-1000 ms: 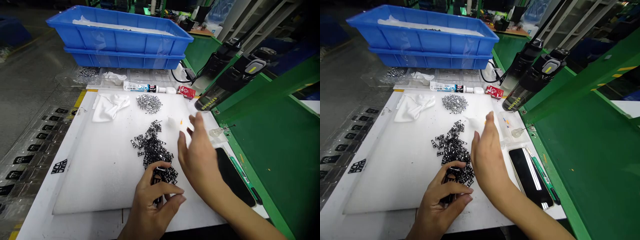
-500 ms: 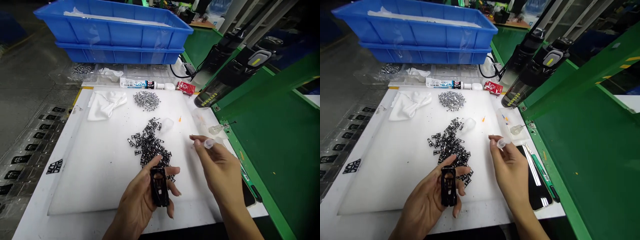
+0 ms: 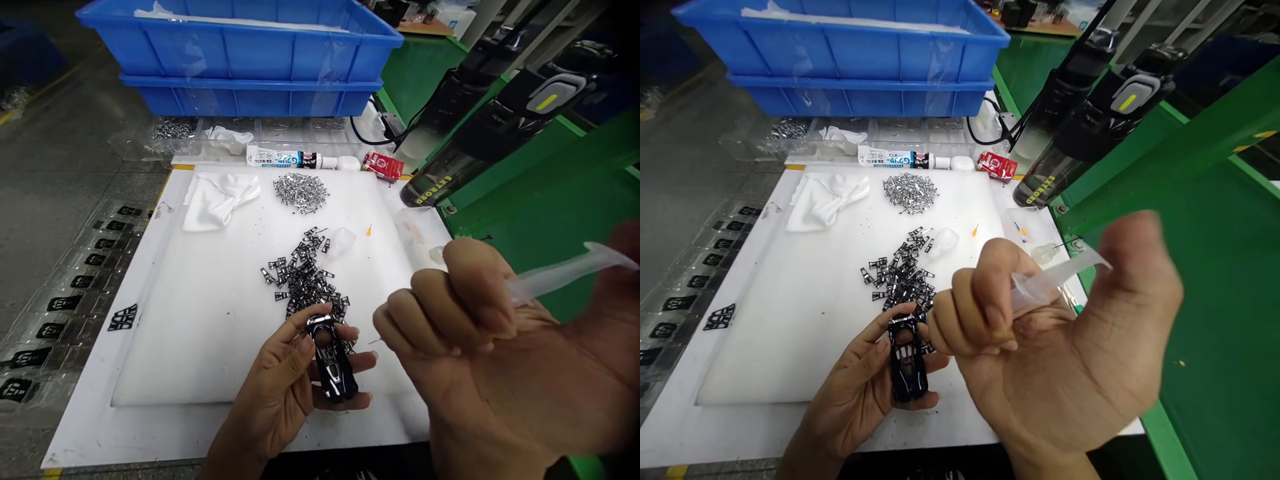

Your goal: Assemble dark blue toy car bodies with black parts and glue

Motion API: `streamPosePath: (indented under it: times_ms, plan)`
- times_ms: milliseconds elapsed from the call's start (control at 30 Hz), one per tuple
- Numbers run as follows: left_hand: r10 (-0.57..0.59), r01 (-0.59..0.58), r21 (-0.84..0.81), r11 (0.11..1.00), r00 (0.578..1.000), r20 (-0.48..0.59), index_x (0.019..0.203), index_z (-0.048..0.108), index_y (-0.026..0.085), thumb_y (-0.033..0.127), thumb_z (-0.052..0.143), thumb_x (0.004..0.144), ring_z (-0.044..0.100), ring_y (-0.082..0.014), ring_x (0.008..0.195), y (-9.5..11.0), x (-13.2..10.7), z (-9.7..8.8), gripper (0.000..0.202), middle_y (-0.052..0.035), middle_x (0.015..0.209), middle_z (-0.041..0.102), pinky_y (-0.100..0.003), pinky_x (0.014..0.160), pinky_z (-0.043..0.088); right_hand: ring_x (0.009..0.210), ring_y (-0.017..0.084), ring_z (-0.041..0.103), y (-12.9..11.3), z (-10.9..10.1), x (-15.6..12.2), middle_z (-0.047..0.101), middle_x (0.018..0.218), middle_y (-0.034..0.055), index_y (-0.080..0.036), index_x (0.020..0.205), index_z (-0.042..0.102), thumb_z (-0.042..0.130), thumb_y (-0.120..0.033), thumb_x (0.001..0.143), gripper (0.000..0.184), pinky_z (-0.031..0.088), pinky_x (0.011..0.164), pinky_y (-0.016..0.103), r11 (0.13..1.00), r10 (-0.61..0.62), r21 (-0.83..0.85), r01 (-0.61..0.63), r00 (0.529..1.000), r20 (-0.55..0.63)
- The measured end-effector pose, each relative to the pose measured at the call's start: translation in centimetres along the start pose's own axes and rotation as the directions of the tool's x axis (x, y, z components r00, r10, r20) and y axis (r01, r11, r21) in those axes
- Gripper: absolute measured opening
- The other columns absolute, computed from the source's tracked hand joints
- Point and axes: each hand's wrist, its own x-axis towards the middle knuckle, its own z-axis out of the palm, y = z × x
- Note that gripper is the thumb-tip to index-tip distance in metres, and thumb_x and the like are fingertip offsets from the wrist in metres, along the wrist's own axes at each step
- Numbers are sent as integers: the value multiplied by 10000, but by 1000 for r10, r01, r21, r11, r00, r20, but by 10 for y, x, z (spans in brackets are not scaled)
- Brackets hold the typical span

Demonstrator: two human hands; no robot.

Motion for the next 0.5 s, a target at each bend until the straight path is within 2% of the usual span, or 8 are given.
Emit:
streamPosePath:
  times_ms: [67, 167, 333, 500]
  plan:
    - [2, -2, -5, 1000, 1000, 6, 1347, 621, 245, 198, 447, 1078, 718, -321, 1164, 1, 0, 0, 324, -62, 1246, 749, -416, 852, 669, 374, 97, 260, 7, 3, 3, 231, 453, -58, -222, 601, 519, 401, -634, 954, 555, 344, 390, 257, 999, 16, 44, -14, 999, -45]
    - [3, -3, 0, 1000, 1000, 28, 1365, 612, 238, 198, 462, 1072, 725, -325, 1148, 1, 0, 0, 332, -72, 1255, 743, -414, 848, 671, 357, 89, 200, 17, 4, 5, 180, 431, -72, -227, 594, 427, 550, -502, 815, 374, 307, 354, 243, 998, 39, 56, -34, 995, -88]
    - [9, -9, 1, 1000, 1000, 25, 1368, 617, 235, 190, 480, 1065, 722, -330, 1155, 1, 1, 1, 336, -95, 1271, 743, -430, 862, 666, 362, 97, 221, 22, 2, 1, 205, 432, -66, -222, 583, 429, 486, -544, 845, 419, 325, 345, 244, 997, 58, 57, -50, 987, -148]
    - [15, -15, -24, 1000, 1000, -3, 1365, 635, 223, 169, 520, 1048, 765, -279, 1059, 1, 1, 1, 342, -84, 1189, 773, -467, 871, 662, 376, 105, 248, 29, 2, -4, 237, 437, -69, -220, 586, 480, 384, -622, 890, 512, 359, 384, 270, 996, 63, 77, -51, 984, -164]
